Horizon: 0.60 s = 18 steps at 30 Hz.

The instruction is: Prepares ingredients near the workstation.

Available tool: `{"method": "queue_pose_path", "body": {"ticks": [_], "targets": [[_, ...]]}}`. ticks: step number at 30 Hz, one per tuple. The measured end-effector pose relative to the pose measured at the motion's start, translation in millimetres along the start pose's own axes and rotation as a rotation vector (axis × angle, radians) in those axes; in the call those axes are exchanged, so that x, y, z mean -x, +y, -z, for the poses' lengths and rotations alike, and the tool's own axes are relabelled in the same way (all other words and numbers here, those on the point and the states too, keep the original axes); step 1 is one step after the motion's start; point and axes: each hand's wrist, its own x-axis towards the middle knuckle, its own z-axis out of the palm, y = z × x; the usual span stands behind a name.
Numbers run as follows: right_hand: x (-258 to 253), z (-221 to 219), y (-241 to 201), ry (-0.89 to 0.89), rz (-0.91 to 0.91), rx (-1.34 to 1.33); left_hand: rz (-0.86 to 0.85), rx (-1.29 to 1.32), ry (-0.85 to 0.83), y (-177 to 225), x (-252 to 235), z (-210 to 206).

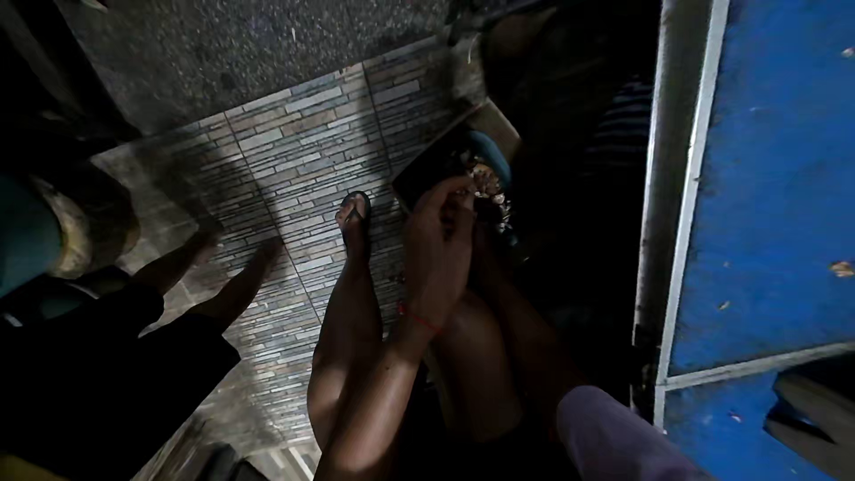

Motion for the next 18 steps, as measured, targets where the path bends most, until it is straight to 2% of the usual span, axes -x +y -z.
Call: {"method": "queue_pose_path", "body": {"ticks": [4, 5, 6, 8, 10, 12, 15, 18], "targets": [[-18, 7, 9, -0.088, -0.145, -0.153, 0.024, -0.02, -0.013, 5, -2, -3], [-36, 7, 36, -0.142, -0.044, -0.189, 0.048, -0.042, -0.024, 7, -2, -3], [-63, 0, 83, -0.175, 0.256, -0.29, 0.065, -0.08, -0.04, 10, -3, -3], [-68, -5, 83, -0.198, 0.193, -0.251, 0.087, -0.167, -0.072, 10, -3, -2], [-34, 0, 51, -0.269, 0.217, -0.145, 0.107, -0.233, -0.074, 7, -4, 1], [11, 11, 20, -0.317, 0.337, -0.097, 0.108, -0.278, -0.021, 3, -3, 3], [82, 39, -11, -0.34, 0.494, -0.109, 0.01, -0.281, 0.048, -6, 3, 2], [136, 73, -20, -0.338, 0.542, -0.184, -0.072, -0.199, -0.039, -8, 43, -6]]}}
